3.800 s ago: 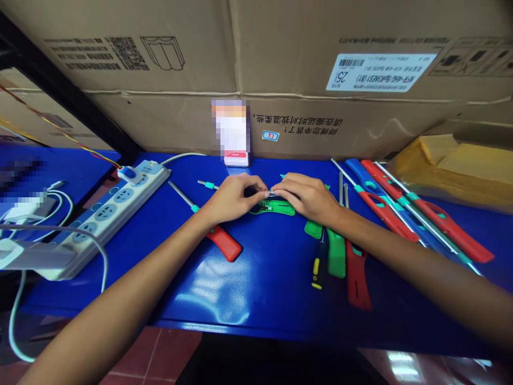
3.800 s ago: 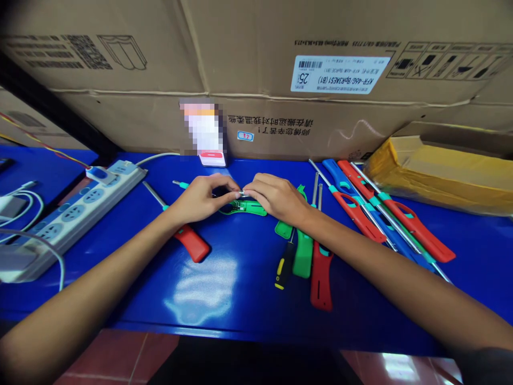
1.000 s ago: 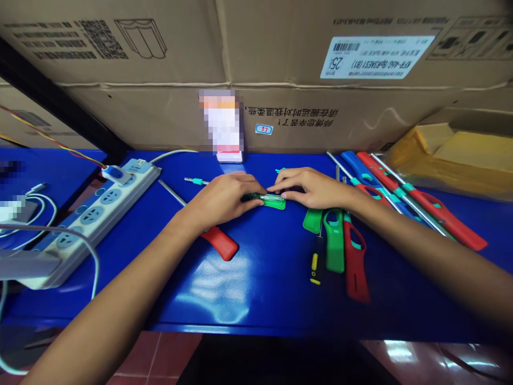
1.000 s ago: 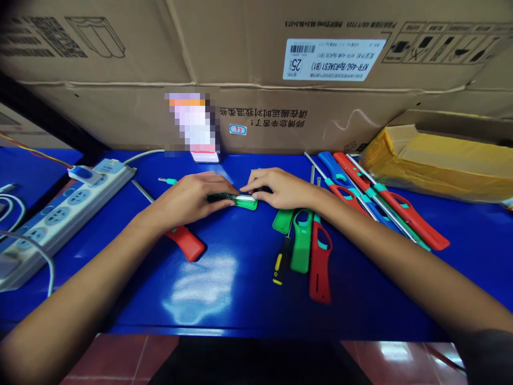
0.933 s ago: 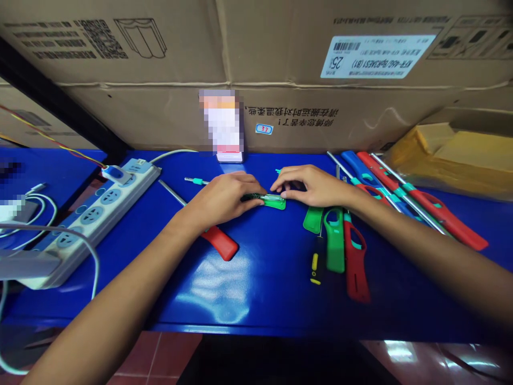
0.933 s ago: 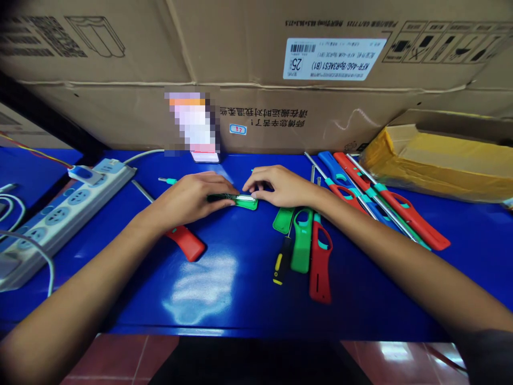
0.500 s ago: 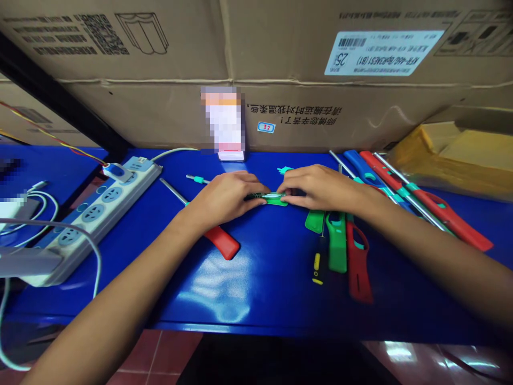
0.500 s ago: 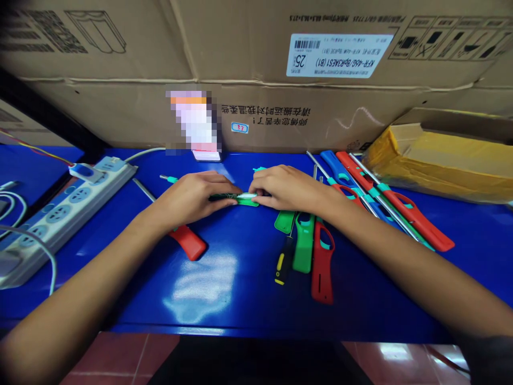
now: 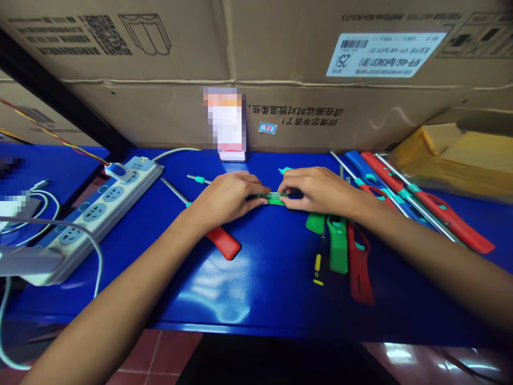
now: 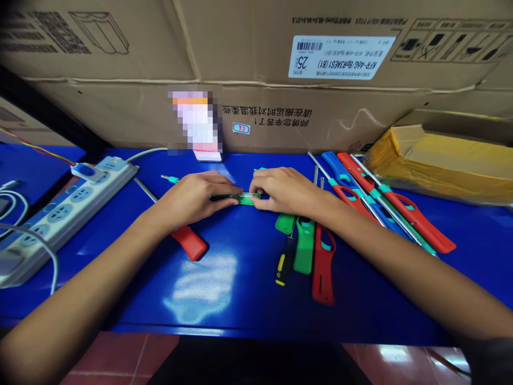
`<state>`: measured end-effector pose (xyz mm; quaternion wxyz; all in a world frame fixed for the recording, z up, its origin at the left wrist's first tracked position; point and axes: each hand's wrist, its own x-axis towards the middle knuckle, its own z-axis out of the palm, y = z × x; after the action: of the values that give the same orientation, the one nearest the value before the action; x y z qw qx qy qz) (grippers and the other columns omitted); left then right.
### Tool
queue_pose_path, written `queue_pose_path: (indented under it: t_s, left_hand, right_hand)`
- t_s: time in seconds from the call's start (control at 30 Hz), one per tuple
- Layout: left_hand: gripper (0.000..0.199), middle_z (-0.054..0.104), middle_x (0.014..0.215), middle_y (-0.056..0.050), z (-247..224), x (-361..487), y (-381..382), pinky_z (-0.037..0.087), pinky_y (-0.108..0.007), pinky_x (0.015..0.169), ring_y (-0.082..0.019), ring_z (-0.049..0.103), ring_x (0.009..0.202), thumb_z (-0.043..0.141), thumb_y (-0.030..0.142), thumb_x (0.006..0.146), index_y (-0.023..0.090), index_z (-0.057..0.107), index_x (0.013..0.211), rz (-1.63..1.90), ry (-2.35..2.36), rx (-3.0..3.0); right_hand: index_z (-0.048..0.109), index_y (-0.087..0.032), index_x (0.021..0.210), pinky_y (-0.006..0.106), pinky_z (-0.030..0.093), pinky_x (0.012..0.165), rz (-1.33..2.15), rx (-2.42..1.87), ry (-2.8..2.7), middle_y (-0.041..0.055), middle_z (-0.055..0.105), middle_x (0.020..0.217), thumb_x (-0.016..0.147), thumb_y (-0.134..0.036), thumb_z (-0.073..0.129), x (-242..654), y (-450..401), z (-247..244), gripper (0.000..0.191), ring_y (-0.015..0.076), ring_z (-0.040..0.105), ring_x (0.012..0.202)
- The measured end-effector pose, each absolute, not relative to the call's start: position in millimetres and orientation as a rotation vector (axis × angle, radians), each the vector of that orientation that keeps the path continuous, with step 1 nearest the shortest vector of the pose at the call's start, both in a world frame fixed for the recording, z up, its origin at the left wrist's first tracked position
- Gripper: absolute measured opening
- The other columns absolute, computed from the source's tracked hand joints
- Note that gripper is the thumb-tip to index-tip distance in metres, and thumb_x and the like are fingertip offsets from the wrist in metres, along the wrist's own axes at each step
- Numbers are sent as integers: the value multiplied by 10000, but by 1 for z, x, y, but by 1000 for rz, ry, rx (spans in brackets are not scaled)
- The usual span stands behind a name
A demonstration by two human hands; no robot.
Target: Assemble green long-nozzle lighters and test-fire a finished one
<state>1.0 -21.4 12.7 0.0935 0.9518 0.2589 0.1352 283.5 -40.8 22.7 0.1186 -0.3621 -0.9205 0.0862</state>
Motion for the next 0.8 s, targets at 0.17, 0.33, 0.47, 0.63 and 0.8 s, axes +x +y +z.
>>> queue_pose_path:
  t_s: [0.17, 0.33, 0.47, 0.63, 0.8]
  left_hand:
    - [274, 872, 1204, -88, 10, -1, -19, 631, -404, 1009, -266, 801, 1096, 673, 318, 1124, 221, 858, 1301, 423, 728, 2844]
    - [321, 872, 1229, -94, 12, 0, -21, 633, -412, 1016, -267, 796, 1110, 613, 331, 1155, 211, 854, 1329, 383, 747, 2867]
    - [355, 864, 1226, -114, 16, 3, -26, 635, -414, 982, -280, 779, 1108, 566, 332, 1174, 184, 853, 1320, 315, 784, 2923]
    - [310, 860, 1186, -110, 20, 6, -31, 626, -393, 949, -276, 761, 1092, 598, 307, 1157, 191, 859, 1279, 261, 819, 2960]
    - [318, 857, 1231, -109, 23, 3, -30, 624, -398, 968, -278, 763, 1117, 619, 298, 1147, 194, 838, 1353, 244, 799, 2925]
  right_hand:
    - [869, -215, 1100, 365, 518, 830, 169, -974, -2707, 81, 832, 1074, 1073, -283, 736, 285, -39, 20, 153, 253, 761, 958]
    - [886, -228, 1088, 364, 527, 817, 105, -985, -2763, 62, 843, 1085, 1106, -298, 699, 287, -39, 23, 201, 232, 761, 941]
    - [894, -236, 1110, 375, 528, 811, 0, -961, -2850, 71, 843, 1118, 1112, -275, 670, 286, -42, 26, 227, 245, 756, 969]
    - [900, -212, 1067, 380, 530, 809, 28, -998, -2832, 93, 834, 1103, 1079, -243, 712, 283, -46, 28, 191, 263, 762, 980]
    - [899, -219, 1079, 380, 528, 797, 57, -1058, -2807, 82, 843, 1105, 1073, -259, 739, 282, -46, 27, 165, 259, 766, 959]
